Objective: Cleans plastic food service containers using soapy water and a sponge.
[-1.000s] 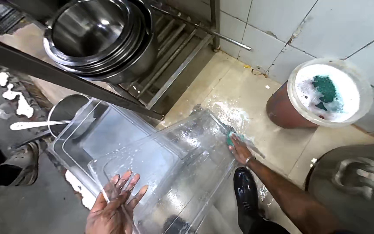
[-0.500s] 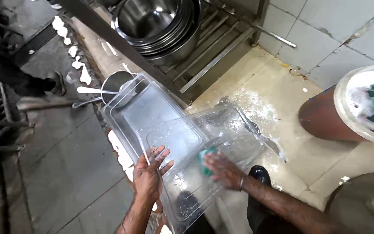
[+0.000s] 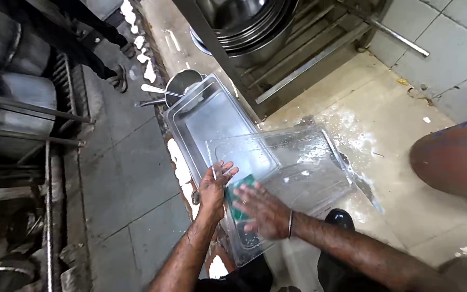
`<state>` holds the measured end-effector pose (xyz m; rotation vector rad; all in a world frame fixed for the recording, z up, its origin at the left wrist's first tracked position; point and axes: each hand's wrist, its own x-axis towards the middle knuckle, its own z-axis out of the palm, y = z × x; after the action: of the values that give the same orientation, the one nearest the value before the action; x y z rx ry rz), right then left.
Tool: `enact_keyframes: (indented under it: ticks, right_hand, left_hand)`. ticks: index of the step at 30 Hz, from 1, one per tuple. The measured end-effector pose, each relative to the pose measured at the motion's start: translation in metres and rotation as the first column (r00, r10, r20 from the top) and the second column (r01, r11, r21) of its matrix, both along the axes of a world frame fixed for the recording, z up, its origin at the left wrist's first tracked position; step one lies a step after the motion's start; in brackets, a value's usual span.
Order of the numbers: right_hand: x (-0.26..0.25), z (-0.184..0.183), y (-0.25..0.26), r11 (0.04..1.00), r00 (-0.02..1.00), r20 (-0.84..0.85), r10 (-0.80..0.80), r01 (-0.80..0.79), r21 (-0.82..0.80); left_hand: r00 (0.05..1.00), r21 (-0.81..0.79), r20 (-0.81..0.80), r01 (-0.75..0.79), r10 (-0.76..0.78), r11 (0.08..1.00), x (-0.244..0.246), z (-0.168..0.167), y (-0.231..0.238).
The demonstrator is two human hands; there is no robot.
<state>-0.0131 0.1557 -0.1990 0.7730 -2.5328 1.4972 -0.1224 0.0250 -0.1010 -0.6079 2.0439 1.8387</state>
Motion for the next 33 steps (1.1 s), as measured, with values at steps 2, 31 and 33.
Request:
enact_keyframes:
  ticks: [2,31,33]
  right_hand:
    - [0.014,0.016,-0.007,0.984,0.985,-0.069,0.159,-0.163,-0.065]
    - [0.073,-0.084,0.136,-0.306,0.198,0.980,0.025,0.934,-0.181]
    - [0.064,-0.081,0.141,-0.361,0.179,0.982,0.059,0.921,-0.146]
  left_hand:
    - [1.000,0.032,0.009,0.012,-0.012,0.999,0.000,0.003,0.000]
    - [0.960,0.091,0.262,0.081,-0.102,0.993,0.033,-0.033,0.066]
    - [0.920,0.049,0.343,0.186,-0.191,0.981,0.039,-0.038,0.069]
